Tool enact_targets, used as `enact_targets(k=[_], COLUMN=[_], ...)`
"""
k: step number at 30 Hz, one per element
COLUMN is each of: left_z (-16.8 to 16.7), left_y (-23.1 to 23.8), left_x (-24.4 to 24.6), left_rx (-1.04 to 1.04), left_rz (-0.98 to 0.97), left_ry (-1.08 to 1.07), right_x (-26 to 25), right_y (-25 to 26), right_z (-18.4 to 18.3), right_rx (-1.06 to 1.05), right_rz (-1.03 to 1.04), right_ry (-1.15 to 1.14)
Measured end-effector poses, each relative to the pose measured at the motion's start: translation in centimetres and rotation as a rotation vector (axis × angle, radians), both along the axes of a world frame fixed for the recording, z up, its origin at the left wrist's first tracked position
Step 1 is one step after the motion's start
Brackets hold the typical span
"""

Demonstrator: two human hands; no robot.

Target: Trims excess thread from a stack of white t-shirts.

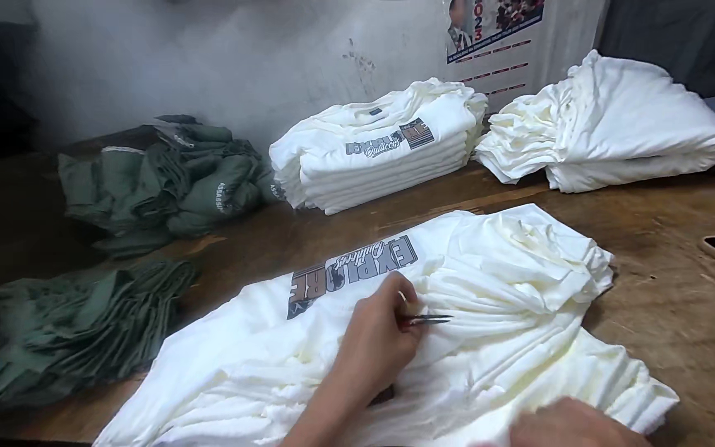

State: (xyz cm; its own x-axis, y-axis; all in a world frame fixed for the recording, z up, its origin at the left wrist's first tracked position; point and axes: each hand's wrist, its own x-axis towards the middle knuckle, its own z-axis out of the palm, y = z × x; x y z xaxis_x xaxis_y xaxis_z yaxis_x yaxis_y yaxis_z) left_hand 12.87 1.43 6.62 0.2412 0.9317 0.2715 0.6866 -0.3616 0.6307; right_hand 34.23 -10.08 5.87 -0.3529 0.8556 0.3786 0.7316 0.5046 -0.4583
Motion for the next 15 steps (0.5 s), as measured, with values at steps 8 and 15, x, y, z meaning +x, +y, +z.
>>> enact_targets(k=[8, 15], left_z=[-2.4, -1.9], left_y=[1.2, -2.0], left_x=[-1.6, -1.7], left_rx=[0.316, 0.627], left_rz=[-0.316, -0.528], left_ry=[0.103, 0.167], right_x=[-0.5, 0.0], right_y=[1.8, 1.2], right_z=[-4.2, -5.3], right_rx=[0.384, 0.419], right_rz=[-0.034, -0.033], right_ry=[0.194, 0.349])
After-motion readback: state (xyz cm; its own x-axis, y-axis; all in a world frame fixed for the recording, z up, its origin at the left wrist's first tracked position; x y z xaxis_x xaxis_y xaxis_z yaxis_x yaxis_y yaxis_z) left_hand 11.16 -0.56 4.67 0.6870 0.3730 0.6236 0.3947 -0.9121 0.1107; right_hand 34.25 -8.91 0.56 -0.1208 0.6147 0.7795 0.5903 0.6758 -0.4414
